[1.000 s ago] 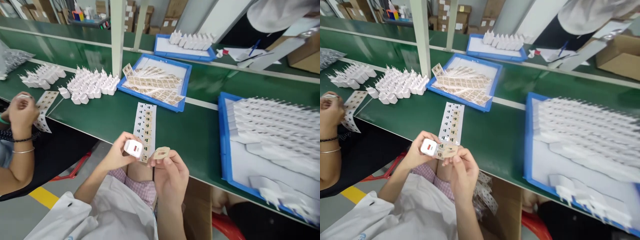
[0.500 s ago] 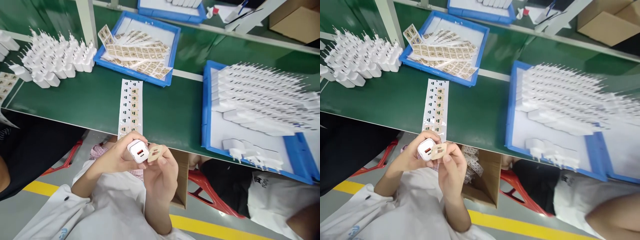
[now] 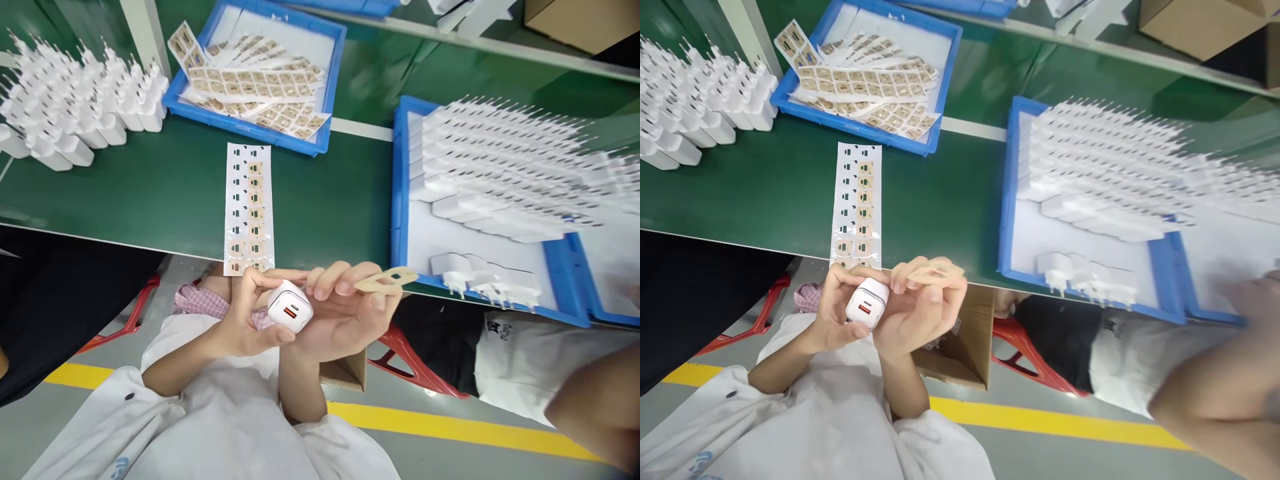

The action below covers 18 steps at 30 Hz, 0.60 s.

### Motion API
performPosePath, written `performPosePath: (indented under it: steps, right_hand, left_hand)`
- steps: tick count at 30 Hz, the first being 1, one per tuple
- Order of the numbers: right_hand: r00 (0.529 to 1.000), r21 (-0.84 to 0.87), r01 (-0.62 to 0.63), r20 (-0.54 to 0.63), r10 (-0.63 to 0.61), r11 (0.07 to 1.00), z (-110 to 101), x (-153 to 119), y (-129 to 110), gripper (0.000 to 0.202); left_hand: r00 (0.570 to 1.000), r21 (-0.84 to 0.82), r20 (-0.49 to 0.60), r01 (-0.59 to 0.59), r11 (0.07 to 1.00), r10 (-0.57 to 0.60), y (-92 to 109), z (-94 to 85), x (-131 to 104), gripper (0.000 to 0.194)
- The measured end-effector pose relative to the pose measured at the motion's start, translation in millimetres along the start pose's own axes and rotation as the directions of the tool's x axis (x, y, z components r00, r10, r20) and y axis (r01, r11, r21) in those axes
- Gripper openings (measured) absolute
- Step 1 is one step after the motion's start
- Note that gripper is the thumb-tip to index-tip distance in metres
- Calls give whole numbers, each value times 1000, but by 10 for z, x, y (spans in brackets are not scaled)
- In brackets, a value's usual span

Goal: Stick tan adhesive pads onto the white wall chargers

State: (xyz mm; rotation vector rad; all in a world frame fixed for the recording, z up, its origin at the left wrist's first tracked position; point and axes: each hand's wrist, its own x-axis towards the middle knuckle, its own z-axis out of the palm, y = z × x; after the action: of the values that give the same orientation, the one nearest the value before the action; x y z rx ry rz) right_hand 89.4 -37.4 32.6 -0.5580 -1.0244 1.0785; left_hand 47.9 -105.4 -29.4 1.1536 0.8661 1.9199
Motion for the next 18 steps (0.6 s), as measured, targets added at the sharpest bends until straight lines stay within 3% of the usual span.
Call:
performPosePath:
  steps: [2, 5, 7, 11, 15, 18]
  right_hand:
    - [999, 0, 27, 23, -27, 1000, 4, 22, 27, 24]
    - [997, -19, 14, 79, -12, 1000, -15, 36, 62, 25]
    - [991, -18, -78, 110, 79, 997, -57, 21, 55, 27]
    - [923, -19, -319, 223, 315, 948, -197, -74, -67, 27]
    - [813, -98, -463, 349, 466, 881, -296, -202, -225, 29]
    - [823, -115, -422, 368, 433, 899, -320, -256, -280, 30]
  left_hand:
    - [1000, 20, -11, -17, 1000, 17, 10, -47, 37, 51]
    - [997, 178, 11, 69, 982, -72, 68, -126, 91, 60]
    - [995, 325, -13, 101, 940, -102, 130, -188, 126, 58]
    - [994, 396, -110, 24, 918, 22, 249, -324, 188, 40]
    - [998, 382, 34, -68, 921, 60, 332, -379, 213, 48]
    - [993, 395, 117, -52, 917, 6, 384, -341, 208, 56]
